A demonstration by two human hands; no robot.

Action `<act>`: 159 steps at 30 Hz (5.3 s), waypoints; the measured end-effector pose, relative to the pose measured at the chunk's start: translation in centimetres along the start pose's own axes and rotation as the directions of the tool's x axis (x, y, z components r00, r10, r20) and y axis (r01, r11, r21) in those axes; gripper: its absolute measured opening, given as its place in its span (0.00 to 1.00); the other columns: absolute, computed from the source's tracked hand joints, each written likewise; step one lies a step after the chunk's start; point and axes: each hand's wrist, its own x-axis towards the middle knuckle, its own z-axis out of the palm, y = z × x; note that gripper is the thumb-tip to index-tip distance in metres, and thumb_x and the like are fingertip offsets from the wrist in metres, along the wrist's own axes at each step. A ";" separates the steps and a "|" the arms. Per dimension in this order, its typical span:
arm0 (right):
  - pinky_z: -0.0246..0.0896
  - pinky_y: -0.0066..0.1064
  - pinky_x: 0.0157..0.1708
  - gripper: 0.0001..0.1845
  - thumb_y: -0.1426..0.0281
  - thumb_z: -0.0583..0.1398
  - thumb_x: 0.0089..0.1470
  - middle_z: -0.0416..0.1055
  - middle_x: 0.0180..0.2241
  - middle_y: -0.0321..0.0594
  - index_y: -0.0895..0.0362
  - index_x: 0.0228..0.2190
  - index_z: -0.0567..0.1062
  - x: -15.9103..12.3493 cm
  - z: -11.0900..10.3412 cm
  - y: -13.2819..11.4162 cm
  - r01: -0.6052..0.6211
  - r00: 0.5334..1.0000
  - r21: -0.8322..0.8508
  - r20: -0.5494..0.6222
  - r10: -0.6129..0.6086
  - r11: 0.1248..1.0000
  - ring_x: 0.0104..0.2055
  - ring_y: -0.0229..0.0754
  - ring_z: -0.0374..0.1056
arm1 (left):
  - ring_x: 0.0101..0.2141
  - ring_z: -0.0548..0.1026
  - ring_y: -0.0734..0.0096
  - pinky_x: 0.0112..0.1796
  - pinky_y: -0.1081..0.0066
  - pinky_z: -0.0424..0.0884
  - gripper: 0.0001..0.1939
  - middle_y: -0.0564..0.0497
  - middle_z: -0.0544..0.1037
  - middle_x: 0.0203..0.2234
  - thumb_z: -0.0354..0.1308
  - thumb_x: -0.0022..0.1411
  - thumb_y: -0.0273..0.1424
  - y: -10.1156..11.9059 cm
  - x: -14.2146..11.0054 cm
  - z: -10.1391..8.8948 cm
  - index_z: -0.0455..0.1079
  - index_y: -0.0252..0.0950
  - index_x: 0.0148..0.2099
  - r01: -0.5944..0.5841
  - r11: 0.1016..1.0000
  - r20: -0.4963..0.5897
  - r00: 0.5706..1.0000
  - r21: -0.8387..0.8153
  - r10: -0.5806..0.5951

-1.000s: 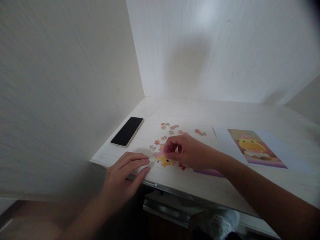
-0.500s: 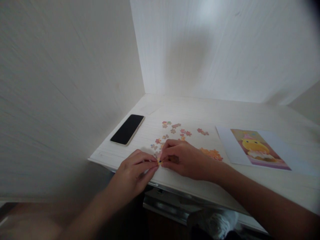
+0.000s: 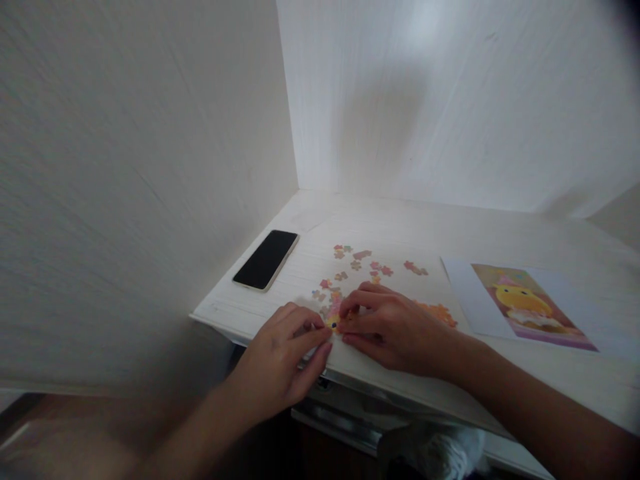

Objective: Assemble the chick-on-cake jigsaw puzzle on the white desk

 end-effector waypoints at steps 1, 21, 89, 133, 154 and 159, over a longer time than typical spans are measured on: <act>0.62 0.37 0.46 0.06 0.73 0.62 0.57 0.73 0.41 0.40 0.55 0.37 0.80 0.0 -0.1 0.0 0.004 1.000 0.000 -0.001 -0.004 1.000 0.42 0.42 0.67 | 0.42 0.67 0.67 0.43 0.63 0.66 0.10 0.48 0.72 0.40 0.56 0.64 0.25 0.0 -0.1 0.0 0.71 0.37 0.47 0.001 1.000 0.007 1.000 0.010 -0.001; 0.63 0.39 0.50 0.10 0.76 0.59 0.58 0.75 0.43 0.42 0.59 0.41 0.77 -0.2 0.3 -0.2 0.062 0.998 -0.028 -0.011 -0.063 0.998 0.46 0.45 0.67 | 0.52 0.67 0.66 0.54 0.60 0.62 0.18 0.50 0.72 0.52 0.53 0.65 0.24 0.6 -0.8 0.2 0.66 0.38 0.57 -0.051 0.989 0.005 0.999 0.137 0.051; 0.62 0.30 0.35 0.09 0.70 0.62 0.58 0.75 0.34 0.38 0.53 0.41 0.80 -2.3 -3.6 8.2 -0.465 0.876 -0.085 -0.185 0.445 0.881 0.32 0.39 0.69 | 0.29 0.72 0.73 0.32 0.74 0.64 0.14 0.50 0.77 0.30 0.58 0.55 0.31 -11.5 19.0 -1.0 0.74 0.33 0.44 -0.099 0.984 0.475 0.880 0.150 0.016; 0.60 0.42 0.47 0.10 0.67 0.56 0.63 0.73 0.41 0.46 0.56 0.37 0.78 -9.3 -2.3 -1.5 -0.631 0.746 -0.204 -0.426 0.512 0.749 0.43 0.49 0.67 | 0.65 0.51 0.48 0.62 0.47 0.48 0.35 0.42 0.52 0.66 0.47 0.67 0.51 2.6 7.3 2.6 0.54 0.34 0.67 -0.377 0.870 0.513 0.840 0.316 0.177; 0.54 0.47 0.59 0.32 0.88 0.53 0.48 0.73 0.52 0.36 0.50 0.49 0.76 -13.6 -3.8 -2.0 -0.534 0.845 -0.194 -0.164 0.509 0.823 0.54 0.47 0.65 | 0.66 0.48 0.58 0.64 0.55 0.45 0.26 0.44 0.56 0.65 0.40 0.72 0.43 -2.2 11.7 3.6 0.55 0.37 0.67 -0.449 0.864 0.489 0.820 0.228 0.297; 0.60 0.48 0.55 0.15 0.77 0.56 0.58 0.73 0.50 0.43 0.55 0.43 0.78 -12.1 -3.0 -2.9 -0.576 0.808 -0.218 -0.298 0.508 0.788 0.52 0.50 0.66 | 0.63 0.57 0.57 0.61 0.53 0.54 0.22 0.45 0.64 0.61 0.45 0.72 0.39 -2.4 13.6 3.3 0.61 0.40 0.64 -0.449 0.866 0.442 0.837 0.220 0.322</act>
